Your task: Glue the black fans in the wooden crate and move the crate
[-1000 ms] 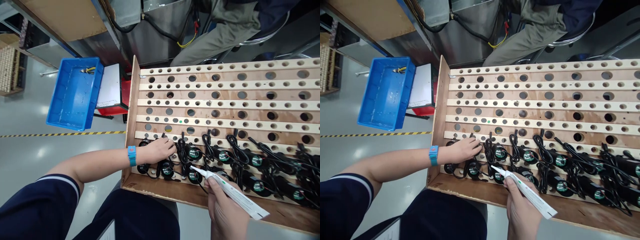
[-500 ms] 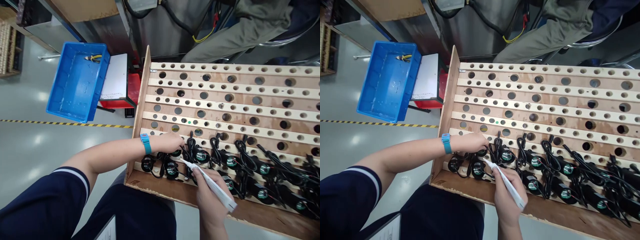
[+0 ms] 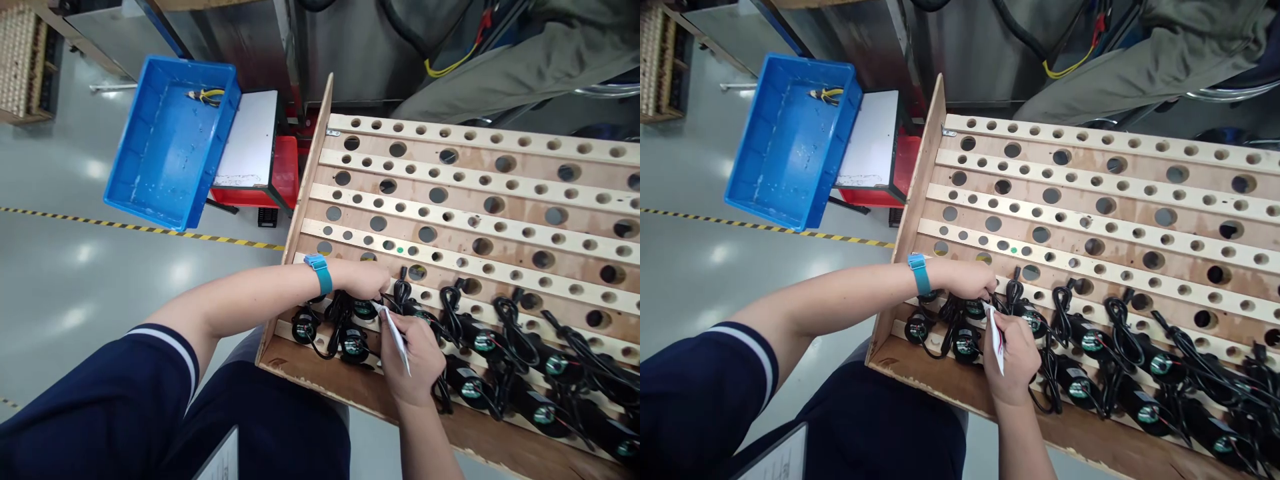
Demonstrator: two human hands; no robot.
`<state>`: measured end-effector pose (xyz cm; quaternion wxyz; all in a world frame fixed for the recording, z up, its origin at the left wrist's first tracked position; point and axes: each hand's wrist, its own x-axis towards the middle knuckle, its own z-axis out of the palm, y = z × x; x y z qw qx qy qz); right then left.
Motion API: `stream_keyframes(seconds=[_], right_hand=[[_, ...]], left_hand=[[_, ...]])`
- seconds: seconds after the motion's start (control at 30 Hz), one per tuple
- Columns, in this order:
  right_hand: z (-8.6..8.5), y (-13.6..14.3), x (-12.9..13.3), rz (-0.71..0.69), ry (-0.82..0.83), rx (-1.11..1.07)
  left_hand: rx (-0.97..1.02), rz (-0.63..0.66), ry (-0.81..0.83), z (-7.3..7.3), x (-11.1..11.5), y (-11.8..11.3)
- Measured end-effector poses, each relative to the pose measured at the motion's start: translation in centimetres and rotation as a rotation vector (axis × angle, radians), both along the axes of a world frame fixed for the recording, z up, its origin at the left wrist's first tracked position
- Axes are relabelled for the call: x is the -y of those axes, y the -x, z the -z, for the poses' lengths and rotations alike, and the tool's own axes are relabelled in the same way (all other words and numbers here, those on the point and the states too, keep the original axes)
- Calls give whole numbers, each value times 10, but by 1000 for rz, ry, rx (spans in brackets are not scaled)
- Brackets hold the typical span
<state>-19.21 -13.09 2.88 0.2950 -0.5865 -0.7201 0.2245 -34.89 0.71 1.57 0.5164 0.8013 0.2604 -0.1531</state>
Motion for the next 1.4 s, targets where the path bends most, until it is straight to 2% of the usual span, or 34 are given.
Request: stream_keyframes(seconds=[0.47, 0.77, 0.97, 1.1, 1.27, 1.4], right_hand=[[3, 1, -3, -72, -43, 61], [-9, 8, 9, -21, -70, 28], [0, 20, 9, -42, -22, 4], [5, 22, 7, -71, 10, -8], [6, 22, 6, -85, 25, 3], [5, 21, 7, -90, 24, 2]], left_hand=[[20, -7, -11, 1, -2, 3], [76, -49, -13, 8, -2, 5], [104, -79, -16, 15, -1, 4], [92, -84, -18, 15, -1, 4], [63, -56, -11, 12, -2, 5], [91, -95, -6, 13, -1, 5]])
